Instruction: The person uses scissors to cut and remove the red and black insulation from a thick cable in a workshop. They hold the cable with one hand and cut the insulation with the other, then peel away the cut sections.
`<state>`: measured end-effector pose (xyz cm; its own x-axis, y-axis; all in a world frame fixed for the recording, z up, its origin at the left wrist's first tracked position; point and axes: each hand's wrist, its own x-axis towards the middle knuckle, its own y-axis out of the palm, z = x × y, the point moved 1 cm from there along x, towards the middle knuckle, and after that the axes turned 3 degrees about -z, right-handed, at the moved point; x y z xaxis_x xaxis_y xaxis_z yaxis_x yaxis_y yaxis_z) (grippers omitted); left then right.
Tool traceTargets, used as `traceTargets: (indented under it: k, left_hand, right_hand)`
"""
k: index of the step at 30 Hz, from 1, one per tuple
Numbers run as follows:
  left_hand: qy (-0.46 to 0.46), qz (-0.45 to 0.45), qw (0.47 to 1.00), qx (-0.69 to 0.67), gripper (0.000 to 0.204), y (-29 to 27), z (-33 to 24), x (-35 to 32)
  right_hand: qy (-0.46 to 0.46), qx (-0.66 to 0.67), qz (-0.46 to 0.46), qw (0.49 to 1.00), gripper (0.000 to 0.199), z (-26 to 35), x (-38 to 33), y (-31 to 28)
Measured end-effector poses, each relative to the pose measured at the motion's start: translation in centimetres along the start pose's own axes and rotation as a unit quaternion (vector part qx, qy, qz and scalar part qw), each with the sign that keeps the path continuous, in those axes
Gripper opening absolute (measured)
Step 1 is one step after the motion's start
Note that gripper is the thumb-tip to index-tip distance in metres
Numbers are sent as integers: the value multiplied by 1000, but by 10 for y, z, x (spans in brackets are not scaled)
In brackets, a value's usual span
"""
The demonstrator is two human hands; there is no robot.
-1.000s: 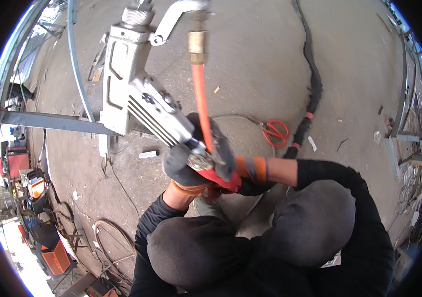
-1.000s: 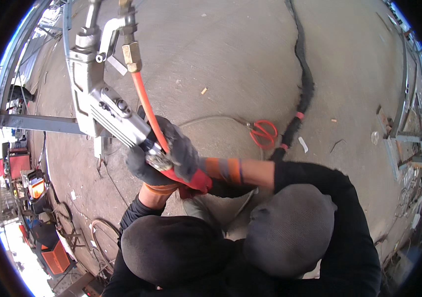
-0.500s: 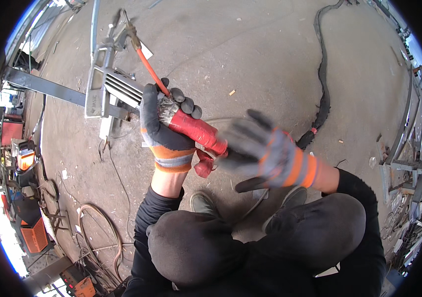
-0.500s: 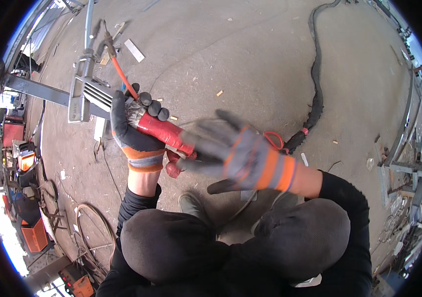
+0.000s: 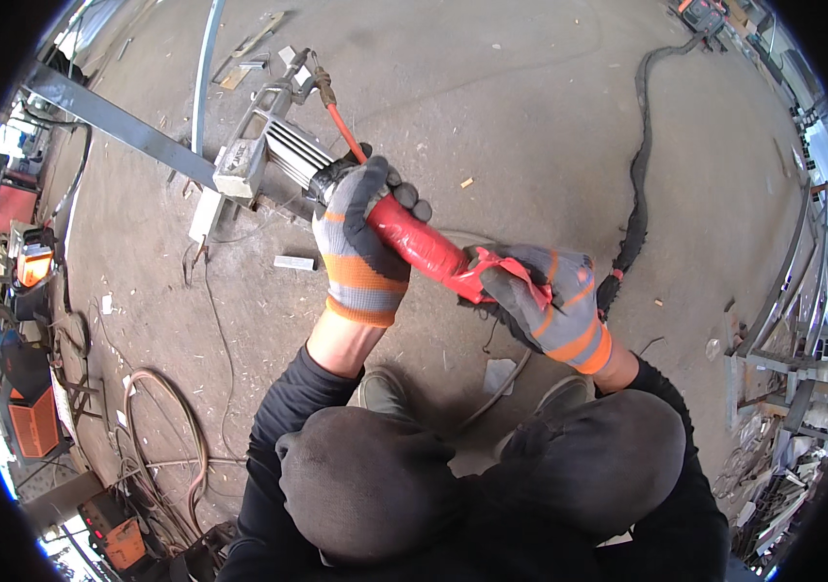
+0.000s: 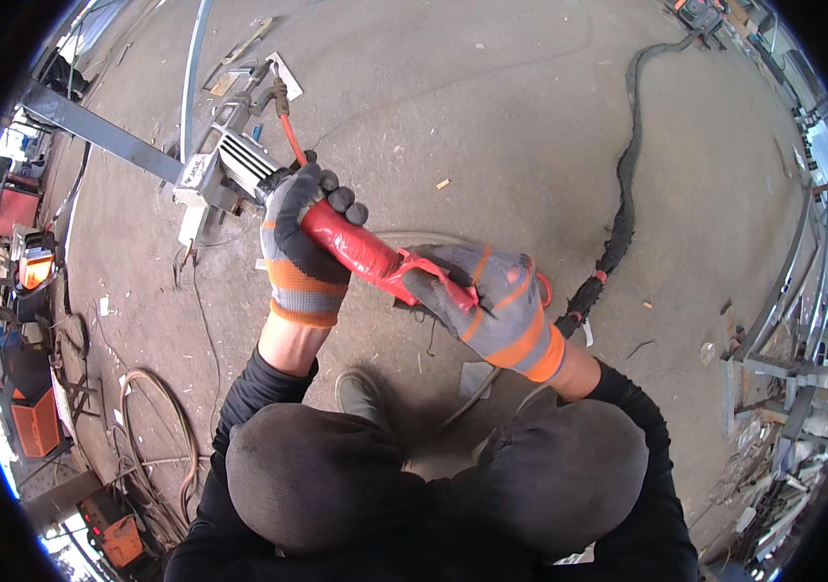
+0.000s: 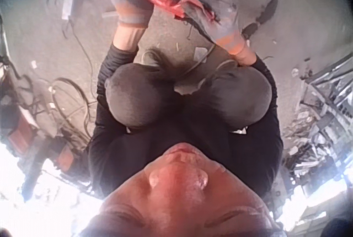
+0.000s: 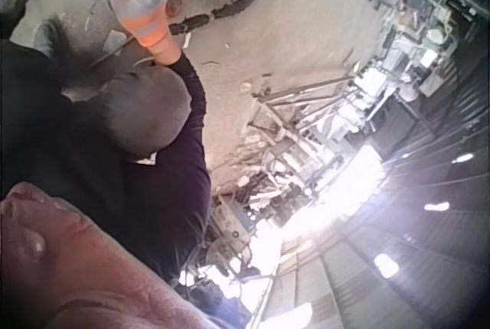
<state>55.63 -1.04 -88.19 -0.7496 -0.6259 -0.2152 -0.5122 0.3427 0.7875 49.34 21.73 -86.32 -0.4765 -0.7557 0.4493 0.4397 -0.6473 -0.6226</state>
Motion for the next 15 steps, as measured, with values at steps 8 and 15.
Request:
traceTargets:
  k: [8, 15]
  left_hand:
    - [-20, 45, 999, -10, 16, -9, -6, -5]
    - [-9, 66, 998, 5, 25, -37, -28, -5]
  right_hand:
    - [140, 57, -136, 979, 32, -32, -16, -14]
    - [293, 170, -233, 912, 35, -90, -32, -70]
